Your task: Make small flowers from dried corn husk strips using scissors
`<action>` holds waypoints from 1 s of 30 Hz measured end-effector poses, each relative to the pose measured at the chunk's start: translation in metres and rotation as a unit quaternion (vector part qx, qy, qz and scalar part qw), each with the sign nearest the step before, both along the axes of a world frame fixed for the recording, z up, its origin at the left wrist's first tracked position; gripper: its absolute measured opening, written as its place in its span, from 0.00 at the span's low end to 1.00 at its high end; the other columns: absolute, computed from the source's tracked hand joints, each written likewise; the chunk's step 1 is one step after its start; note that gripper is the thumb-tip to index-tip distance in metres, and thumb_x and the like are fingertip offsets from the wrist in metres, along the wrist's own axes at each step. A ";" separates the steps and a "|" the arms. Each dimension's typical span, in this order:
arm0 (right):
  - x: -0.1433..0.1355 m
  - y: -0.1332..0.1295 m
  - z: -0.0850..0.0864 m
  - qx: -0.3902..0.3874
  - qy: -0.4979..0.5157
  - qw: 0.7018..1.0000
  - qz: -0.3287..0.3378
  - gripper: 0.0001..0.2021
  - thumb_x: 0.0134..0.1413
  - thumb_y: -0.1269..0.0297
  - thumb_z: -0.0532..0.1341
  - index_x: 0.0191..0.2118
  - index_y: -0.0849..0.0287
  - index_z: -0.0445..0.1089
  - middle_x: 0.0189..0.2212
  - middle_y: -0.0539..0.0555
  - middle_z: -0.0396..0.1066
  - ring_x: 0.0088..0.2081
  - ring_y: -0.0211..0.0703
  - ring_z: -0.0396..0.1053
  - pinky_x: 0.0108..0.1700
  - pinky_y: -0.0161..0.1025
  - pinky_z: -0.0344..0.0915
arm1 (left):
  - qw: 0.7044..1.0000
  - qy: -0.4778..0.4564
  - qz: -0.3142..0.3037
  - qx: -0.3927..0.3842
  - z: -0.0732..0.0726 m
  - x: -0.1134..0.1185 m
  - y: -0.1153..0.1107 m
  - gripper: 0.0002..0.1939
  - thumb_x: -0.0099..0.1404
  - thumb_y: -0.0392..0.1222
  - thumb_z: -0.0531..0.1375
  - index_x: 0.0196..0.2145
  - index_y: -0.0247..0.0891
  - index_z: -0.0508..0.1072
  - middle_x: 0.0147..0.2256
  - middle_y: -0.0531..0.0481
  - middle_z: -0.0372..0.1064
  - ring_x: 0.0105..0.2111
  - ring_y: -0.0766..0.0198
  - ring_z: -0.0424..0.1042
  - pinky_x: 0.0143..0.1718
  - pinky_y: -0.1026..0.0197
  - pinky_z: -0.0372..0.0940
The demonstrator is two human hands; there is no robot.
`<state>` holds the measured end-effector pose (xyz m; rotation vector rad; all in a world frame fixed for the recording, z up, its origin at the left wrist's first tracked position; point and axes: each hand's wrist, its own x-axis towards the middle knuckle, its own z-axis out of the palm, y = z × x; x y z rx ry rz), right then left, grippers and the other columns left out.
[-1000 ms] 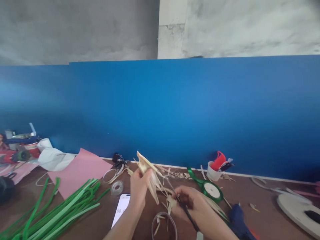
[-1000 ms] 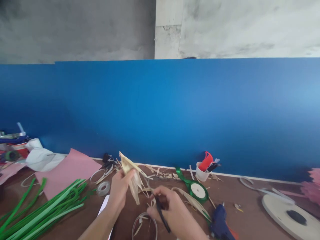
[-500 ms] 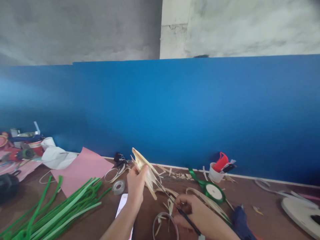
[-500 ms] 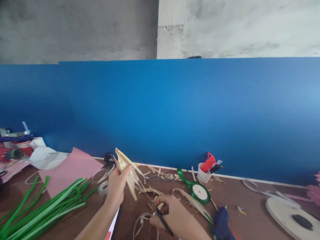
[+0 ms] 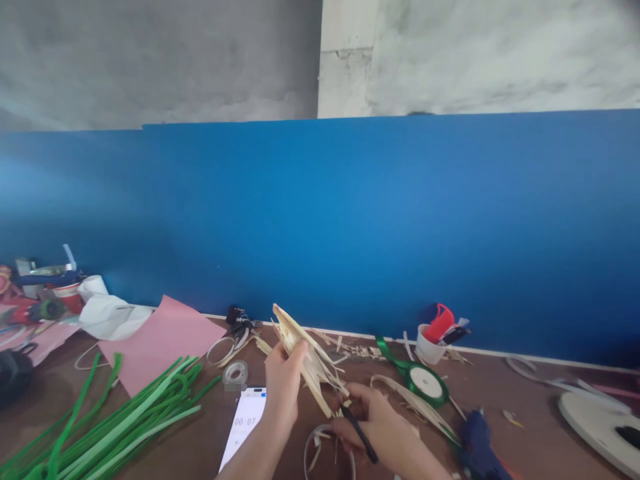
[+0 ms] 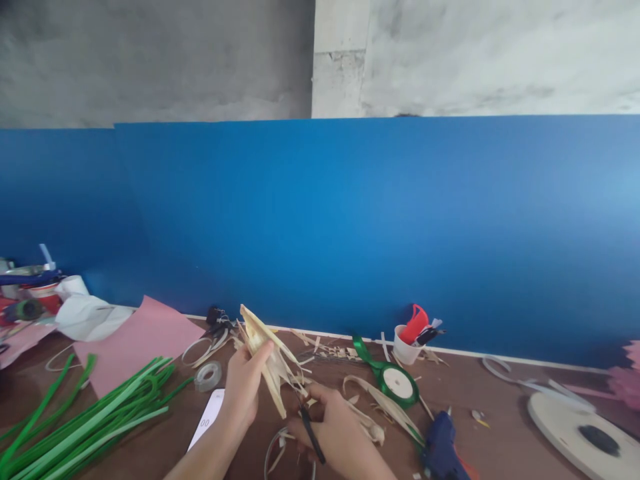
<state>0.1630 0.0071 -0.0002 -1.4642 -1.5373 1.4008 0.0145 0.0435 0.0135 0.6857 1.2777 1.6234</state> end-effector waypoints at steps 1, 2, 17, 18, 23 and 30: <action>-0.003 0.000 -0.001 -0.006 0.012 1.000 -0.001 0.08 0.38 0.68 0.63 0.29 0.57 0.66 0.12 0.42 0.64 0.13 0.31 0.57 0.15 0.27 0.47 | 1.000 -0.007 0.001 0.000 0.000 0.001 -0.001 0.12 0.46 0.45 0.65 0.26 0.33 0.74 0.20 0.52 0.70 0.23 0.60 0.70 0.26 0.61 0.62; -0.005 0.000 -0.002 -0.011 0.026 1.000 -0.003 0.08 0.38 0.67 0.63 0.29 0.57 0.65 0.13 0.41 0.64 0.13 0.30 0.57 0.15 0.26 0.48 | 1.000 -0.014 0.002 0.001 0.001 0.002 -0.001 0.12 0.46 0.44 0.65 0.26 0.33 0.74 0.20 0.53 0.70 0.23 0.60 0.70 0.26 0.61 0.62; -0.010 0.001 -0.005 -0.014 0.077 0.997 -0.006 0.13 0.36 0.61 0.66 0.27 0.56 0.60 0.10 0.38 0.57 0.13 0.28 0.51 0.14 0.27 0.44 | 0.998 -0.068 0.016 0.011 -0.001 0.004 0.000 0.14 0.45 0.43 0.66 0.29 0.31 0.74 0.21 0.50 0.72 0.23 0.58 0.72 0.25 0.61 0.64; -0.010 0.001 -0.005 -0.012 0.075 0.997 -0.005 0.13 0.37 0.61 0.65 0.27 0.56 0.60 0.10 0.38 0.57 0.13 0.28 0.50 0.14 0.27 0.44 | 0.997 -0.069 0.016 0.010 -0.001 0.004 0.000 0.14 0.45 0.43 0.66 0.29 0.31 0.74 0.21 0.49 0.72 0.24 0.58 0.73 0.25 0.61 0.64; -0.009 0.001 -0.005 -0.001 0.056 0.998 0.001 0.11 0.39 0.62 0.63 0.27 0.57 0.60 0.09 0.38 0.56 0.12 0.28 0.49 0.14 0.27 0.43 | 0.997 -0.075 0.014 0.011 -0.002 0.004 0.000 0.16 0.45 0.44 0.66 0.31 0.31 0.74 0.23 0.48 0.74 0.26 0.56 0.74 0.27 0.59 0.65; -0.008 -0.001 -0.002 0.009 0.061 0.998 0.004 0.11 0.40 0.60 0.64 0.27 0.57 0.61 0.10 0.39 0.57 0.12 0.28 0.50 0.14 0.27 0.45 | 0.997 -0.070 0.009 0.014 -0.003 0.003 0.001 0.16 0.46 0.43 0.66 0.32 0.30 0.74 0.21 0.50 0.71 0.23 0.59 0.72 0.26 0.60 0.63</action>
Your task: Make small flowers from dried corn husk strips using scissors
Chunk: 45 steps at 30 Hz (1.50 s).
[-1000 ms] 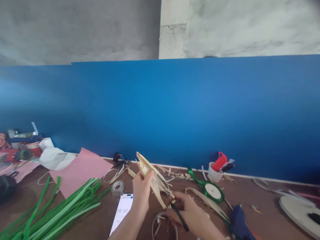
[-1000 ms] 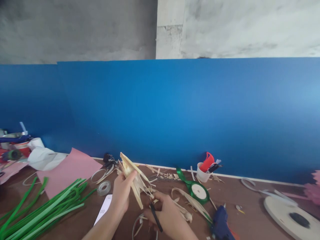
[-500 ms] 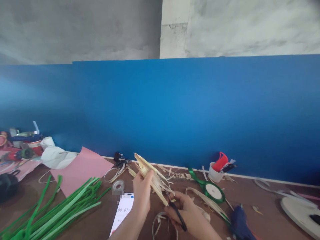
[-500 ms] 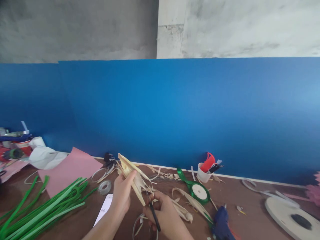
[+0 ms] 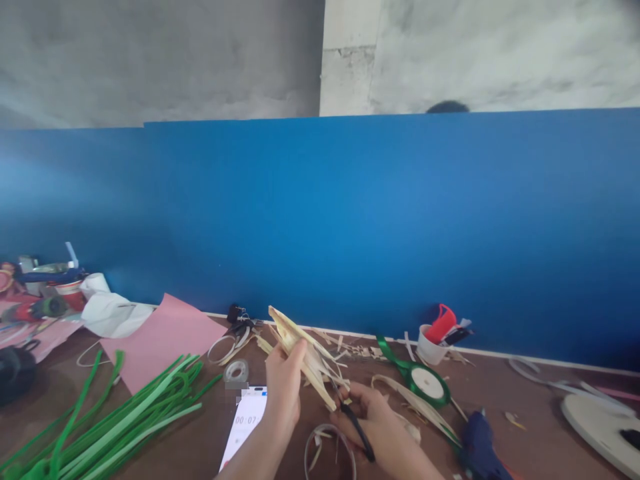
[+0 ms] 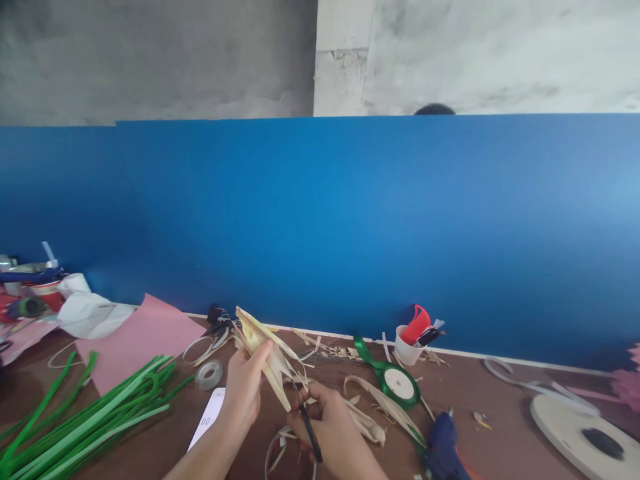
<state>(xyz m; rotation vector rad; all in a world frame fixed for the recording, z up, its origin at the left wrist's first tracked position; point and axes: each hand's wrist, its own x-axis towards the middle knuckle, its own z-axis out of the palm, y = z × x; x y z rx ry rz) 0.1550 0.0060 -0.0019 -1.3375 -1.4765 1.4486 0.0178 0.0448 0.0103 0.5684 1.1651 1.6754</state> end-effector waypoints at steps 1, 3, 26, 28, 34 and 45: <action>0.000 0.000 0.000 -0.001 -0.002 1.000 -0.001 0.12 0.40 0.60 0.65 0.27 0.57 0.61 0.10 0.39 0.57 0.12 0.28 0.50 0.14 0.27 0.45 | 1.000 0.001 0.000 0.000 0.000 0.000 0.000 0.16 0.46 0.43 0.66 0.32 0.30 0.74 0.21 0.50 0.71 0.23 0.59 0.72 0.26 0.60 0.63; 0.000 0.000 0.000 -0.002 -0.007 1.000 -0.004 0.12 0.39 0.60 0.65 0.27 0.57 0.61 0.10 0.39 0.57 0.13 0.28 0.51 0.14 0.27 0.45 | 1.000 0.005 0.001 -0.002 0.001 -0.001 0.000 0.15 0.46 0.43 0.66 0.31 0.30 0.74 0.21 0.50 0.71 0.24 0.59 0.72 0.27 0.60 0.63; 0.005 0.001 0.006 0.013 -0.092 0.996 -0.008 0.09 0.40 0.63 0.64 0.26 0.58 0.62 0.12 0.41 0.59 0.14 0.29 0.52 0.15 0.27 0.46 | 0.998 0.059 -0.036 0.013 0.007 -0.006 0.000 0.13 0.47 0.44 0.65 0.28 0.31 0.74 0.20 0.52 0.69 0.22 0.62 0.68 0.26 0.63 0.61; 0.006 0.000 0.009 0.008 -0.091 0.996 -0.003 0.10 0.39 0.63 0.64 0.26 0.58 0.62 0.12 0.41 0.59 0.14 0.29 0.52 0.15 0.27 0.46 | 0.996 0.067 -0.050 0.016 0.008 -0.008 0.000 0.13 0.47 0.44 0.65 0.28 0.31 0.74 0.20 0.52 0.69 0.23 0.62 0.68 0.26 0.63 0.61; 0.014 0.002 0.009 0.007 -0.085 0.996 0.019 0.06 0.40 0.69 0.62 0.28 0.59 0.64 0.11 0.40 0.57 0.13 0.28 0.50 0.15 0.27 0.44 | 0.991 0.105 -0.080 0.027 0.013 -0.014 0.001 0.13 0.47 0.43 0.65 0.29 0.32 0.76 0.20 0.54 0.68 0.22 0.64 0.66 0.26 0.64 0.59; 0.028 0.002 0.014 -0.004 -0.125 0.991 0.054 0.04 0.41 0.71 0.60 0.28 0.59 0.67 0.12 0.40 0.57 0.13 0.28 0.51 0.15 0.26 0.48 | 0.964 0.199 -0.168 0.046 0.014 -0.029 0.004 0.08 0.50 0.42 0.63 0.27 0.34 0.75 0.20 0.54 0.67 0.22 0.65 0.63 0.26 0.64 0.56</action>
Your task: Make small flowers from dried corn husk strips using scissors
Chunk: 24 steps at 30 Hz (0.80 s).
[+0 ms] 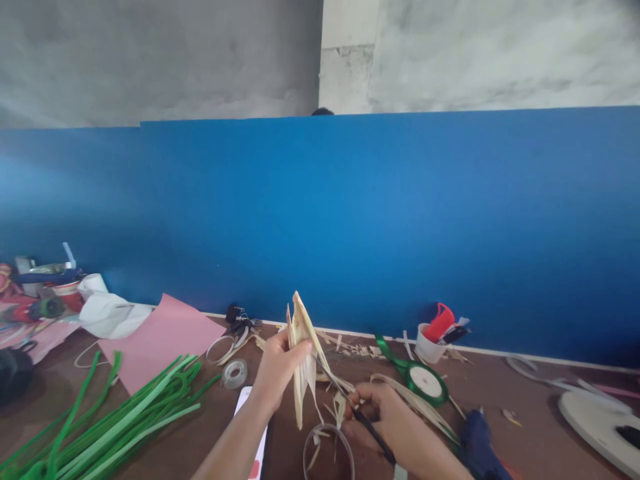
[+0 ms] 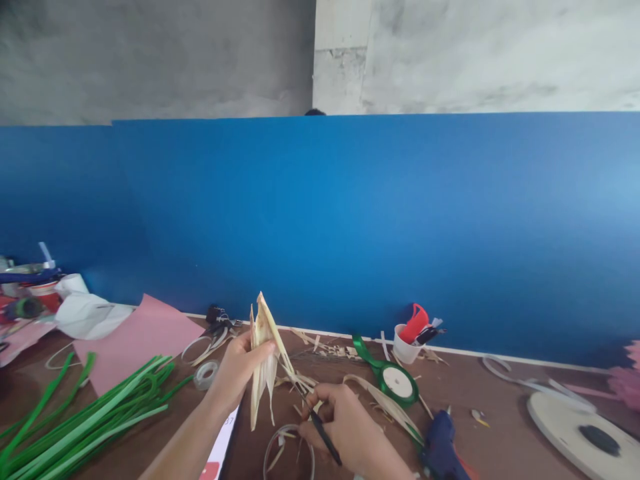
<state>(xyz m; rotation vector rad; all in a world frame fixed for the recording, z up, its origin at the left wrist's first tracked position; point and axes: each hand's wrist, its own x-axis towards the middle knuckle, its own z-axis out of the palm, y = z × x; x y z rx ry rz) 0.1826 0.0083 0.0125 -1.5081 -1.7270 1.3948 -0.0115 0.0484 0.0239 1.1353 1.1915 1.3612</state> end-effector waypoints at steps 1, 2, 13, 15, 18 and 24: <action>0.001 0.000 0.002 0.000 -0.007 1.000 0.002 0.04 0.41 0.71 0.61 0.28 0.59 0.67 0.12 0.41 0.57 0.13 0.28 0.51 0.14 0.26 0.48 | 1.000 0.010 -0.008 0.004 0.000 -0.001 0.001 0.08 0.50 0.42 0.63 0.26 0.34 0.75 0.20 0.54 0.66 0.22 0.65 0.63 0.26 0.64 0.56; 0.002 0.000 0.003 0.000 -0.015 1.000 0.001 0.04 0.41 0.71 0.61 0.28 0.59 0.67 0.12 0.41 0.58 0.13 0.28 0.51 0.14 0.26 0.47 | 1.000 0.020 -0.015 0.008 0.000 -0.002 0.001 0.08 0.50 0.42 0.63 0.26 0.34 0.75 0.20 0.54 0.66 0.22 0.65 0.62 0.27 0.64 0.56; 0.005 -0.003 -0.004 -0.023 -0.012 1.000 0.015 0.06 0.42 0.68 0.64 0.32 0.56 0.70 0.16 0.44 0.67 0.17 0.32 0.62 0.19 0.28 0.53 | 0.992 0.102 0.038 0.066 0.003 -0.004 0.001 0.07 0.51 0.42 0.62 0.26 0.35 0.76 0.20 0.54 0.63 0.23 0.63 0.60 0.26 0.64 0.54; 0.004 -0.004 -0.002 -0.019 -0.020 1.000 0.016 0.06 0.42 0.67 0.66 0.30 0.56 0.71 0.15 0.43 0.66 0.16 0.32 0.61 0.19 0.28 0.51 | 0.990 0.107 0.050 0.071 0.003 -0.003 0.000 0.08 0.52 0.42 0.62 0.26 0.35 0.76 0.19 0.54 0.63 0.23 0.64 0.60 0.26 0.65 0.54; -0.001 -0.005 0.004 -0.010 -0.032 0.999 0.016 0.07 0.40 0.66 0.67 0.28 0.57 0.70 0.13 0.41 0.62 0.15 0.29 0.56 0.17 0.28 0.47 | 0.989 0.106 0.064 0.075 0.003 -0.001 0.000 0.08 0.52 0.42 0.61 0.26 0.35 0.76 0.19 0.54 0.62 0.22 0.64 0.59 0.25 0.65 0.54; -0.007 -0.007 0.013 0.001 -0.068 0.998 0.018 0.04 0.42 0.68 0.65 0.28 0.58 0.69 0.13 0.42 0.61 0.14 0.28 0.52 0.16 0.27 0.45 | 0.989 0.102 0.080 0.065 0.003 0.003 -0.002 0.09 0.52 0.42 0.61 0.27 0.34 0.76 0.19 0.55 0.61 0.22 0.65 0.58 0.24 0.65 0.53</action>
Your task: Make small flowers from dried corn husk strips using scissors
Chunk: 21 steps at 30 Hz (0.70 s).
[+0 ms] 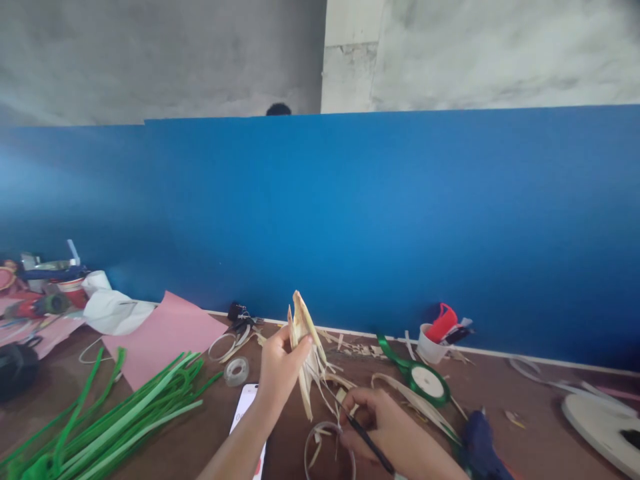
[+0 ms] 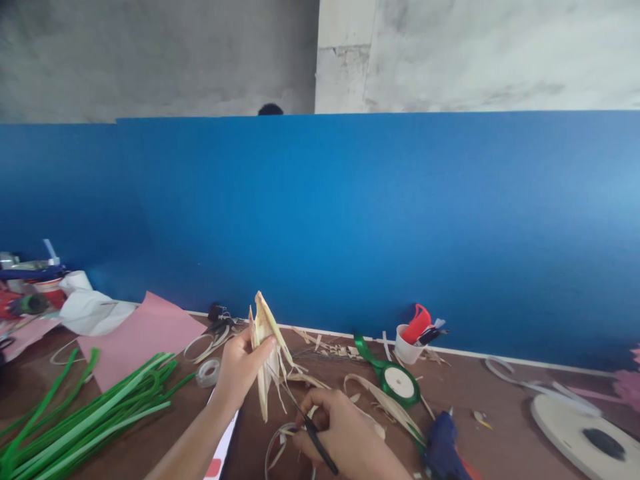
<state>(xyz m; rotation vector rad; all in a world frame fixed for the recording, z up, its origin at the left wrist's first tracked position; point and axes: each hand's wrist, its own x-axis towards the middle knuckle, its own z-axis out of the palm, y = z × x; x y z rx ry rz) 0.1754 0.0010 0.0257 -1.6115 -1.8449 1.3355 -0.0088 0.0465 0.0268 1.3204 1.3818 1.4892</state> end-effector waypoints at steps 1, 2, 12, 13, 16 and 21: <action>0.000 0.000 0.000 0.004 -0.007 1.000 0.000 0.04 0.42 0.69 0.64 0.29 0.58 0.69 0.13 0.42 0.61 0.14 0.28 0.52 0.16 0.27 0.45 | 1.000 -0.002 0.002 -0.001 0.000 0.000 0.000 0.09 0.52 0.42 0.61 0.27 0.34 0.76 0.18 0.55 0.60 0.22 0.65 0.57 0.24 0.65 0.53; 0.000 0.000 -0.001 0.008 -0.010 1.000 0.000 0.04 0.42 0.70 0.64 0.29 0.58 0.69 0.13 0.42 0.61 0.14 0.29 0.52 0.16 0.27 0.45 | 1.000 -0.004 0.004 -0.002 0.001 0.001 -0.001 0.08 0.51 0.42 0.61 0.26 0.34 0.76 0.18 0.55 0.60 0.21 0.65 0.57 0.23 0.65 0.52; -0.002 -0.002 0.002 -0.005 0.003 1.000 -0.021 0.05 0.41 0.75 0.61 0.27 0.58 0.68 0.11 0.41 0.58 0.13 0.28 0.48 0.15 0.27 0.44 | 0.999 -0.039 0.028 -0.009 0.002 0.004 -0.003 0.10 0.50 0.43 0.62 0.27 0.34 0.77 0.18 0.55 0.62 0.22 0.64 0.59 0.25 0.65 0.54; -0.001 -0.001 0.000 -0.002 0.007 1.000 -0.021 0.05 0.41 0.74 0.61 0.27 0.58 0.68 0.11 0.41 0.58 0.13 0.28 0.48 0.15 0.27 0.44 | 0.999 -0.043 0.030 -0.010 0.002 0.004 -0.003 0.10 0.50 0.44 0.62 0.27 0.34 0.77 0.18 0.55 0.62 0.21 0.64 0.59 0.25 0.65 0.54; 0.000 0.000 -0.007 0.013 0.022 1.000 -0.015 0.04 0.41 0.72 0.63 0.26 0.59 0.68 0.12 0.41 0.58 0.14 0.29 0.50 0.15 0.27 0.45 | 0.998 -0.056 0.035 -0.012 0.000 0.005 -0.003 0.11 0.49 0.44 0.63 0.27 0.34 0.77 0.17 0.55 0.62 0.21 0.64 0.59 0.24 0.65 0.54; 0.003 0.004 -0.017 0.038 0.040 0.998 -0.014 0.05 0.42 0.67 0.65 0.28 0.59 0.69 0.13 0.42 0.56 0.16 0.30 0.50 0.18 0.28 0.43 | 0.995 -0.081 0.055 -0.011 -0.001 0.006 -0.004 0.11 0.49 0.46 0.64 0.26 0.34 0.77 0.17 0.56 0.62 0.20 0.65 0.59 0.23 0.65 0.54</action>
